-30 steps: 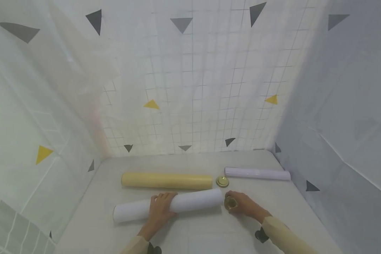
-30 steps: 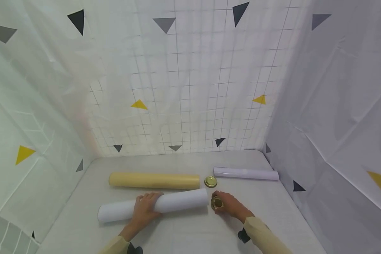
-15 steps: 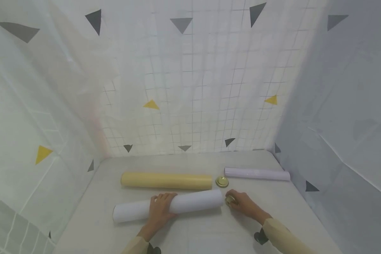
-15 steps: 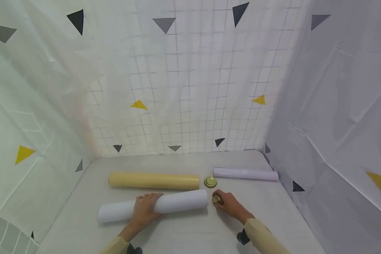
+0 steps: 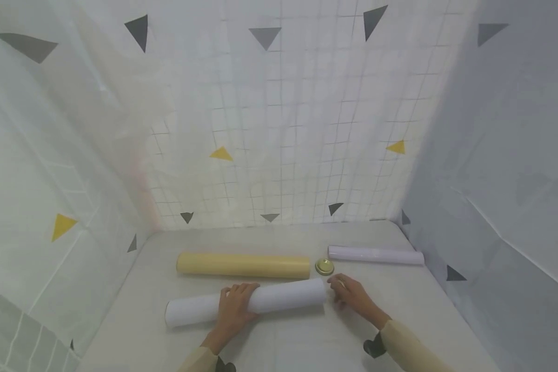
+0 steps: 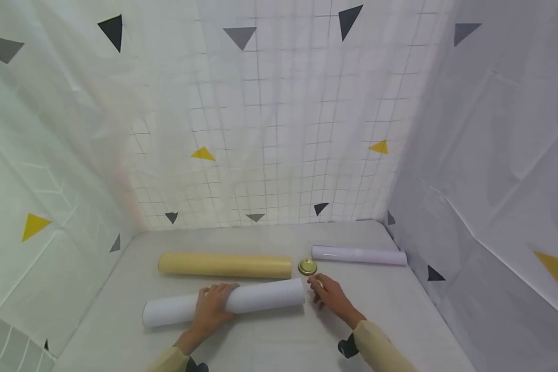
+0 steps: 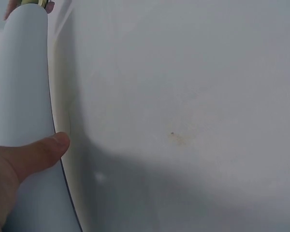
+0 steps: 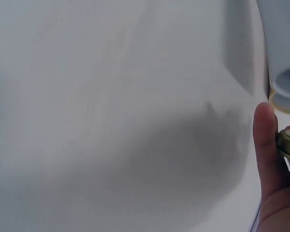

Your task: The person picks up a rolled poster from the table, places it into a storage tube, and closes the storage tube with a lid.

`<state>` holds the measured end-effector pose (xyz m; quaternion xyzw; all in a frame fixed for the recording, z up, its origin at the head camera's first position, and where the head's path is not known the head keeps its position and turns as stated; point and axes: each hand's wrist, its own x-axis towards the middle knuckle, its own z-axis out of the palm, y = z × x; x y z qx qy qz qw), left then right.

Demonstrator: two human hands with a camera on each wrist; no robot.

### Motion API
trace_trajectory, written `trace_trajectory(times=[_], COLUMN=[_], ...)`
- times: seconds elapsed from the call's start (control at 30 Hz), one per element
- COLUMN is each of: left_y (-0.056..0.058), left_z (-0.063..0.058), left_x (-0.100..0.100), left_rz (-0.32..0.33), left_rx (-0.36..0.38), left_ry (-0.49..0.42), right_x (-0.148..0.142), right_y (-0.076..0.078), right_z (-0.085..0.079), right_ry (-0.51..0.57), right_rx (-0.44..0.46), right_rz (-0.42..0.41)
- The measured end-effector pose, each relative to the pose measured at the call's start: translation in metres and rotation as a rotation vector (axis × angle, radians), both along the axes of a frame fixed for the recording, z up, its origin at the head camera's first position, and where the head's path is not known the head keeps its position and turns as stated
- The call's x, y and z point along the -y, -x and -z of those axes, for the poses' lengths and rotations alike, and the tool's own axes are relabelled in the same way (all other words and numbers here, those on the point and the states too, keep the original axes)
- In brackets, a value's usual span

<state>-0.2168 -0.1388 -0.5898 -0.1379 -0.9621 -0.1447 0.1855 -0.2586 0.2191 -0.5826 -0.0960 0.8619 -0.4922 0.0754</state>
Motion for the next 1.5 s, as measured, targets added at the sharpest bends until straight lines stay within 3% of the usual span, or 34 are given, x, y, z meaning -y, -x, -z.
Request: trace_trajectory(times=[0.2, 0.43, 0.8, 1.13, 1.37, 1.5], left_y=[-0.002, -0.002, -0.002, 0.000, 0.000, 0.003], left_z=[0.001, 0.002, -0.004, -0.003, -0.004, -0.003], left_x=[-0.002, -0.004, -0.010, -0.012, -0.012, -0.012], left_rz=[0.005, 0.025, 0.015, 0.006, 0.015, 0.028], left_rx=[-0.026, -0.064, -0.026, -0.014, 0.006, -0.020], left_ry=[0.000, -0.011, -0.011, -0.023, -0.037, -0.033], right_x=[0.009, 0.023, 0.035, 0.041, 0.043, 0.044], right_y=[-0.005, -0.007, -0.004, -0.003, -0.001, 0.002], right_z=[0.000, 0.001, 0.001, 0.001, 0.000, -0.003], right_ry=[0.086, -0.010, -0.112, -0.021, -0.020, 0.026], right_rx=[-0.052, 0.036, 0.031, 0.047, 0.105, 0.166], right_rz=[-0.027, 0.123, 0.186, 0.156, 0.163, 0.149])
